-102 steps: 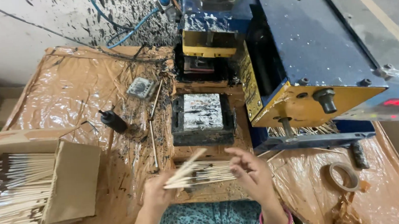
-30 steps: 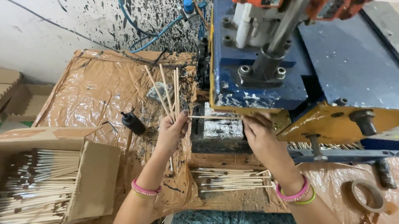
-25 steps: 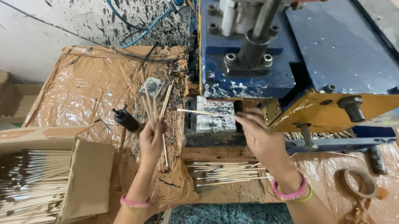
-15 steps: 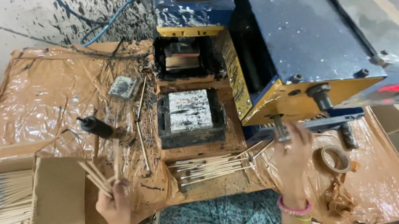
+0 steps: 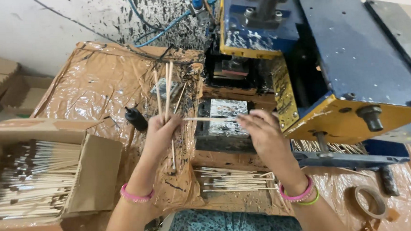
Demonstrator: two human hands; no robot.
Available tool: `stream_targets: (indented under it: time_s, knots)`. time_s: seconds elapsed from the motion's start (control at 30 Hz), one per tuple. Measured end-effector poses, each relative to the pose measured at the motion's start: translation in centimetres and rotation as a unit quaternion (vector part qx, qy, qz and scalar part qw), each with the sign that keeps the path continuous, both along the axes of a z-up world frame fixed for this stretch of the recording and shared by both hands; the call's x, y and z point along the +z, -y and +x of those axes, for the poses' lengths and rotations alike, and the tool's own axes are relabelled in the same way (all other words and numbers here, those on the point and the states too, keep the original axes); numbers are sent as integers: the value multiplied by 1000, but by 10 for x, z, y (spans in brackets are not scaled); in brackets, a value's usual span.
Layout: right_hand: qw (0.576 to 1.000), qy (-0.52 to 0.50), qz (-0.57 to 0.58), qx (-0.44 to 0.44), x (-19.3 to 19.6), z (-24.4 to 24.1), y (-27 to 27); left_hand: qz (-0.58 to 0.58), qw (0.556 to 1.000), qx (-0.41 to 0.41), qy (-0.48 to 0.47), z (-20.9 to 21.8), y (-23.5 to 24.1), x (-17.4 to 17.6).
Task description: Feeding raw wooden sticks into an automated incense-making machine.
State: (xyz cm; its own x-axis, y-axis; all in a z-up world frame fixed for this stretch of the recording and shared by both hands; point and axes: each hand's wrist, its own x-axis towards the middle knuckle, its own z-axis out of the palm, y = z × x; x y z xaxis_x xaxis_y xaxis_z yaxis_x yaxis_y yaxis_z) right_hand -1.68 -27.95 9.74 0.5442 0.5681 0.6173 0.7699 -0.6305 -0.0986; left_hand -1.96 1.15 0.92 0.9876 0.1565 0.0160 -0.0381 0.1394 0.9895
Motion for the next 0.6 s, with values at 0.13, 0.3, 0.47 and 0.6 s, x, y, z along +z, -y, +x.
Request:
stream_targets:
  time_s: [0.13,0.3,0.47,0.6]
  knots:
    - [995,26,-53,-78,-31,11,9,-193,978,-32,-71,38,26,-17]
    - [992,0,55,-113,-45,5,5,-270,960,-55,-45,44,36,-39]
    - [987,-30,75,-137,-46,12,9,-287,954,-55,-71,45,35,-38]
    - [992,-39,103,-60,-21,14,1,-253,965,-44,-58,34,33,-31]
